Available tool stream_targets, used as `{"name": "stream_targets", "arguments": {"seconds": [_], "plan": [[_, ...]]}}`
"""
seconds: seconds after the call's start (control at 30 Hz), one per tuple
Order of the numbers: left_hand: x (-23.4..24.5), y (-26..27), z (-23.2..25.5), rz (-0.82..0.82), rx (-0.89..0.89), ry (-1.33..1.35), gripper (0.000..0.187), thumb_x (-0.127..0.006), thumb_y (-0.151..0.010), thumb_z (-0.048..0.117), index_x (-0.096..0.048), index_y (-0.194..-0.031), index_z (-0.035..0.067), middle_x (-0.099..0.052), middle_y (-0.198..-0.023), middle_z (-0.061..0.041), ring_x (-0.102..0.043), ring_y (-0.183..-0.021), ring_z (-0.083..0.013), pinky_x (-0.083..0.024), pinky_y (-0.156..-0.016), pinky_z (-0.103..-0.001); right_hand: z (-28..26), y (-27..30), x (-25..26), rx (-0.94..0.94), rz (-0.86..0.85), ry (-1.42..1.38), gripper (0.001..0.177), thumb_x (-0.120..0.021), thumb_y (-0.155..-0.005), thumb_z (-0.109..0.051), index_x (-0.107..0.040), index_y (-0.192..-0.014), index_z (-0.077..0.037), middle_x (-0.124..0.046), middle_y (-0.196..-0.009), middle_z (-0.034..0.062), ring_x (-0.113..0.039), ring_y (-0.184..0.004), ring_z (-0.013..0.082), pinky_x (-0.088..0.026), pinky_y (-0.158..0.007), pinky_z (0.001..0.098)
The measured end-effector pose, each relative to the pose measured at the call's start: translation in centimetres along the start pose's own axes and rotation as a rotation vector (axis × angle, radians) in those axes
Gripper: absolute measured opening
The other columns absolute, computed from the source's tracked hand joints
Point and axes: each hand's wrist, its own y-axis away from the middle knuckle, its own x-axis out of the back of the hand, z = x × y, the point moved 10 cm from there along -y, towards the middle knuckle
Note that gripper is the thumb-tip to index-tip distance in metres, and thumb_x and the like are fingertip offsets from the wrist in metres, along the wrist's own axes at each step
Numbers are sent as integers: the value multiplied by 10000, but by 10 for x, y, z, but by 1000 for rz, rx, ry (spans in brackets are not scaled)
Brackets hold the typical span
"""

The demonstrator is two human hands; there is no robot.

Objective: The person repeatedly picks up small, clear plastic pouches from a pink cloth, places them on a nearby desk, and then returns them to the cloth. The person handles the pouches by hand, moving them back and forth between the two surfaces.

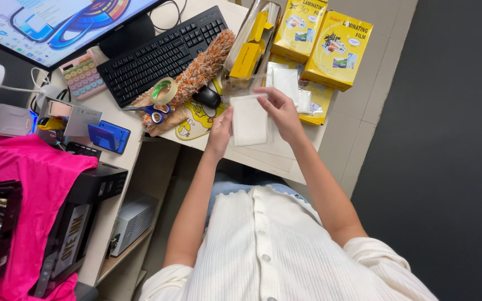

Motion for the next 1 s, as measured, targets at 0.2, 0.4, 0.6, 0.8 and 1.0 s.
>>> {"name": "stream_targets", "arguments": {"seconds": [0.2,0.4,0.6,0.8,1.0], "plan": [[-41,20,90,58,-254,-103,412,-599,-1043,303,-598,-1373,57,-718,-1172,31,-651,-967,-32,-551,-860,-215,13,0,-4,-45,-86,-124,200,-720,-1003,-166,-738,-1166,-52,-638,-928,-46,-510,-824,25,-424,-735,187],[-21,14,87,123,-238,-88,248,-644,-1042,227,-731,-1209,67,-763,-1002,2,-708,-836,-58,-612,-705,-246,20,-4,-2,-31,-160,-273,149,-718,-983,-51,-727,-1129,-23,-692,-1049,2,-591,-936,54,-487,-830,214],[-25,16,88,-35,-158,-6,249,-594,-1049,181,-626,-1279,89,-757,-1052,-23,-724,-945,-95,-609,-773,-275,-4,-6,-9,6,-289,-264,118,-676,-981,16,-710,-1083,-34,-683,-1095,28,-636,-1018,94,-514,-894,244],[-41,25,101,-187,-252,-96,243,-626,-1014,35,-603,-1254,68,-705,-1247,-74,-637,-1142,-111,-507,-1018,-263,-16,-4,-16,101,-391,-83,129,-643,-974,68,-715,-1036,-20,-647,-1057,40,-612,-1019,121,-491,-926,264],[19,8,33,-45,-81,-37,121,-568,-1064,-64,-605,-1163,-4,-591,-1083,-135,-384,-839,-131,-332,-774,-284,-42,2,-35,104,-491,114,116,-612,-956,52,-700,-992,-15,-620,-1045,35,-603,-1008,120,-487,-897,260]]}}
